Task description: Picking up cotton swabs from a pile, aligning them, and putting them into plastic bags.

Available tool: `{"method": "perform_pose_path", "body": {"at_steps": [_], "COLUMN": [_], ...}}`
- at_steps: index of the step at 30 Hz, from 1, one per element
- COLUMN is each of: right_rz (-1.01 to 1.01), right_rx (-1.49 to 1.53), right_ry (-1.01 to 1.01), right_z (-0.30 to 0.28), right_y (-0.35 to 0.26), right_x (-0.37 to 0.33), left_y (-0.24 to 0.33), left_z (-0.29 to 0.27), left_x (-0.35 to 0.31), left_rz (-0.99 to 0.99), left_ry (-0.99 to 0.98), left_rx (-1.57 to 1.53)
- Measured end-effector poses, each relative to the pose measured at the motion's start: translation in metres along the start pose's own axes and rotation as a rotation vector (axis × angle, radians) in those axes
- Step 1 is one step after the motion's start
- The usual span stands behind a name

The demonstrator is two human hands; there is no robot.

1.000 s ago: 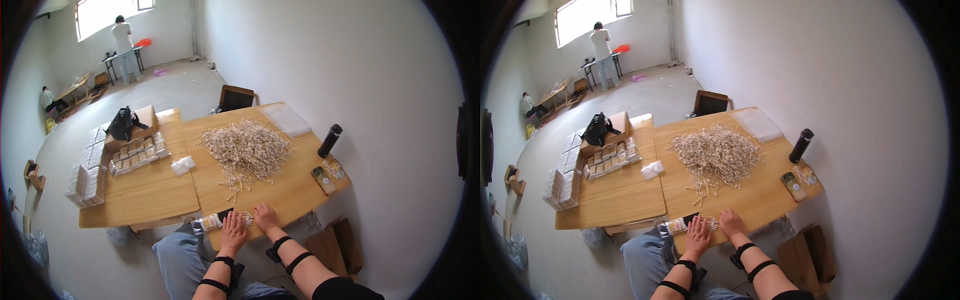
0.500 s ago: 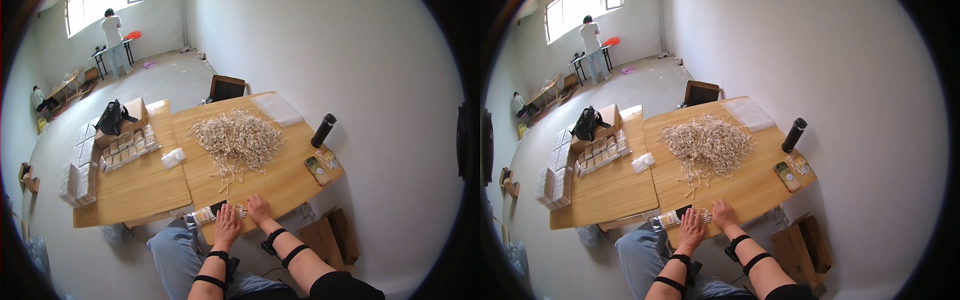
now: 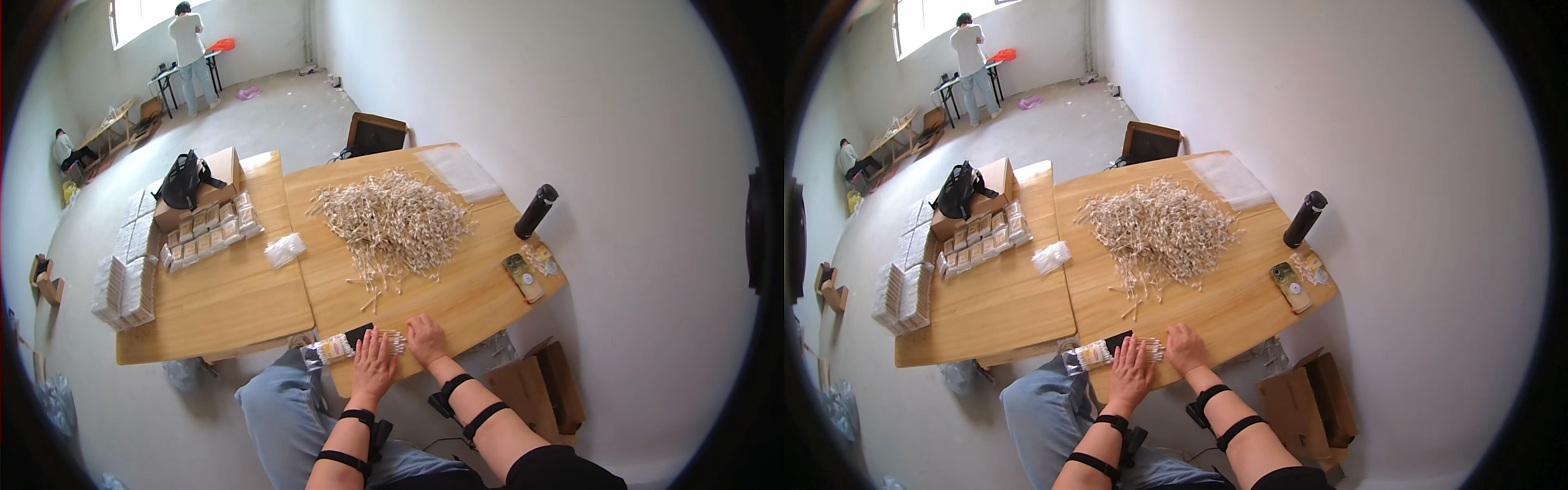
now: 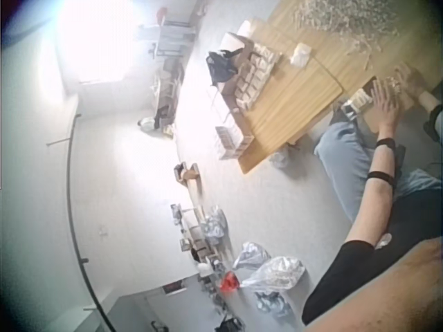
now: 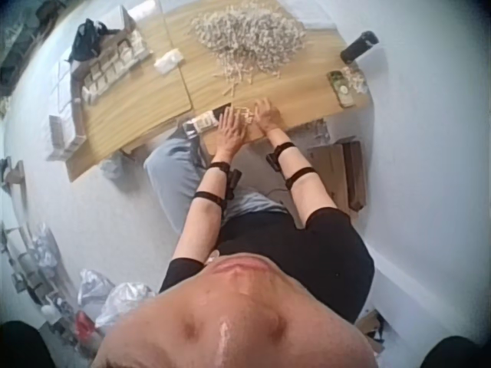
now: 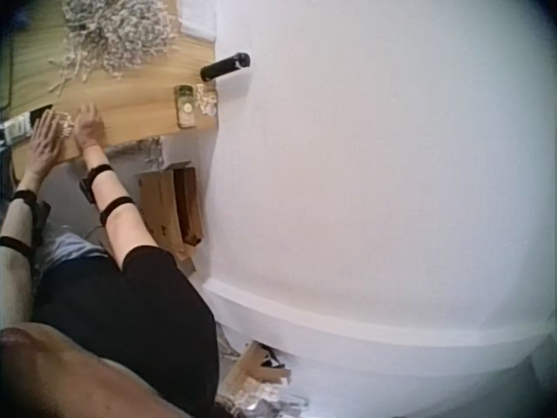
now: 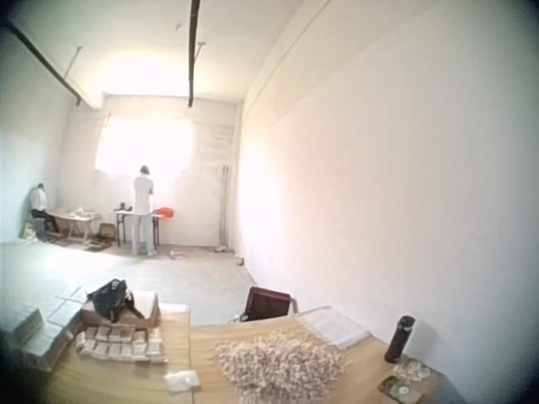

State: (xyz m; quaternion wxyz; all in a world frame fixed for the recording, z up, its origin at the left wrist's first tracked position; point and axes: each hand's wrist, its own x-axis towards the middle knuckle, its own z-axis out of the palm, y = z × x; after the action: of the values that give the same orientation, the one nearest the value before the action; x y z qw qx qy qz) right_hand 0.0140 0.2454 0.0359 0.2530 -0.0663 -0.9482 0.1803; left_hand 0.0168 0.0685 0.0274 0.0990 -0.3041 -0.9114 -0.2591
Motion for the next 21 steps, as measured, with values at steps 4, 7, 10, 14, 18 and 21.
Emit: {"method": "perform_pose_path", "body": {"at_steps": [4,7,10,14,18,21], "right_rz": [-0.006,-0.006,-0.010,-0.003,0.011,-0.010], "right_rx": [-0.005,0.000,-0.004,0.008,0.006,0.034], "right_ry": [0.014,0.019,0.005,-0.022,-0.009,0.007], "right_z": [0.0006,0.0002,-0.0011,-0.0032,-0.0041,-0.0045], "right_y": [-0.0001,-0.0002,0.0026,0.0019,-0.0005,-0.0018], "right_x": [-0.0001,-0.0011,-0.0008,0.0016,0.0005,0.0022], "left_y": [0.0011,0.0020,0.0030,0.0003,-0.0010,-0.0026], "left_z": [-0.0027,-0.0048,-0.0026,0.0033,0.0035,0.0034], "left_x": [0.0007,0.0012,0.0014,0.0009,0.0000,0.0006], "left_rz": [0.006,0.003,0.006,0.010,0.011,0.006], "left_ry": [-0.007,-0.009,-0.002,-0.005,-0.001,0.007], "left_rx": [0.010,-0.012,-0.011,-0.018,-0.025,-0.006]}}
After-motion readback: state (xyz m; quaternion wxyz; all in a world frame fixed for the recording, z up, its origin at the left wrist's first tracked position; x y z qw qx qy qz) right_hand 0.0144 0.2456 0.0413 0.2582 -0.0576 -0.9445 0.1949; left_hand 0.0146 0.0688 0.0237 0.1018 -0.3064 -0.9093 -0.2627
